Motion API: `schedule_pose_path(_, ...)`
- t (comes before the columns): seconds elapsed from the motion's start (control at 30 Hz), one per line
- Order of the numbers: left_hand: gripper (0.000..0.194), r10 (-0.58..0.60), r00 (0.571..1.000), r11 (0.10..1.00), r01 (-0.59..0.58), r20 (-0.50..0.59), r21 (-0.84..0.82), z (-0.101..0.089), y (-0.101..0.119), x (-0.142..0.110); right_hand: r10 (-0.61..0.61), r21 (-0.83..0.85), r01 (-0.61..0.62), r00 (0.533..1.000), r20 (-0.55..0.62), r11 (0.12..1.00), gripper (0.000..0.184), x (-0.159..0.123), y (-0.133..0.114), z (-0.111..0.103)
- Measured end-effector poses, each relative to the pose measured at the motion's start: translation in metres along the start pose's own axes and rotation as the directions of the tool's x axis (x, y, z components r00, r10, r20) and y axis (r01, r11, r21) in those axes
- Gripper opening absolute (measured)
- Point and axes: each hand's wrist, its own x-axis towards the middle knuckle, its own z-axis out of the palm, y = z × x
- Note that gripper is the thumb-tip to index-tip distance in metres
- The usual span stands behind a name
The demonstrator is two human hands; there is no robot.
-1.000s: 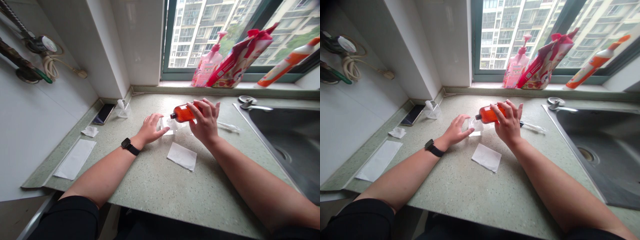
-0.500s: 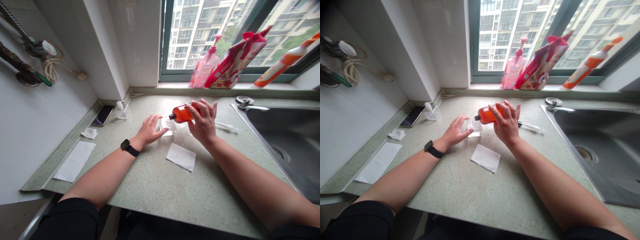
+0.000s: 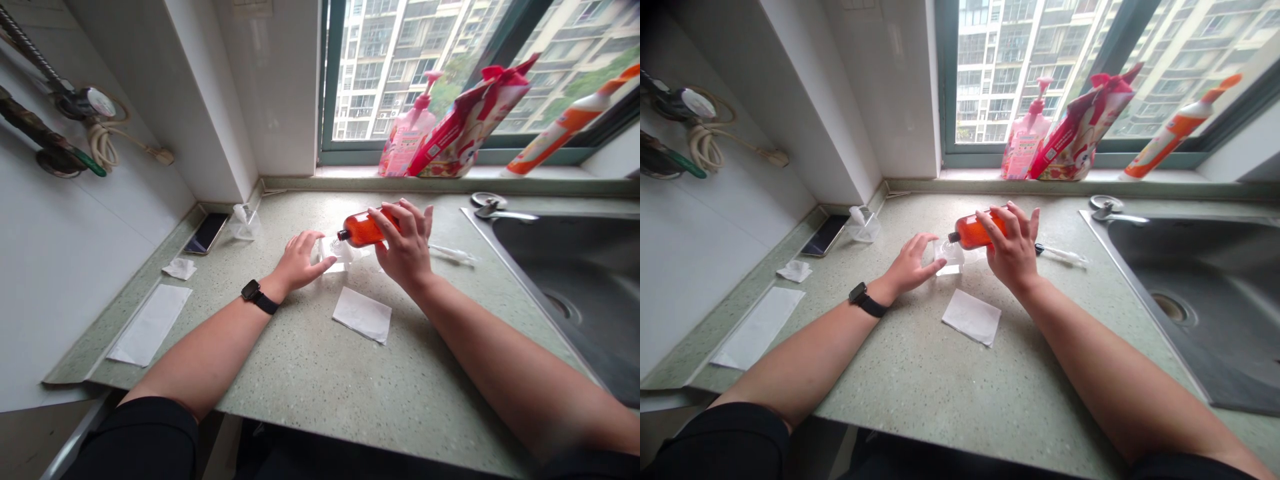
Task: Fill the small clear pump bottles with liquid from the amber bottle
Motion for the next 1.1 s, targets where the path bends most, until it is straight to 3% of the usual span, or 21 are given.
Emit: schedule_pose_path(1.1,0.065,-0.002,1.000,1.000,0.002,0.013,-0.016,-0.0007,0.0013,0.0000,0.011,-0.012,-0.011,1.000,0.018,1.000,0.102,0.0012,-0.0007,-0.0004)
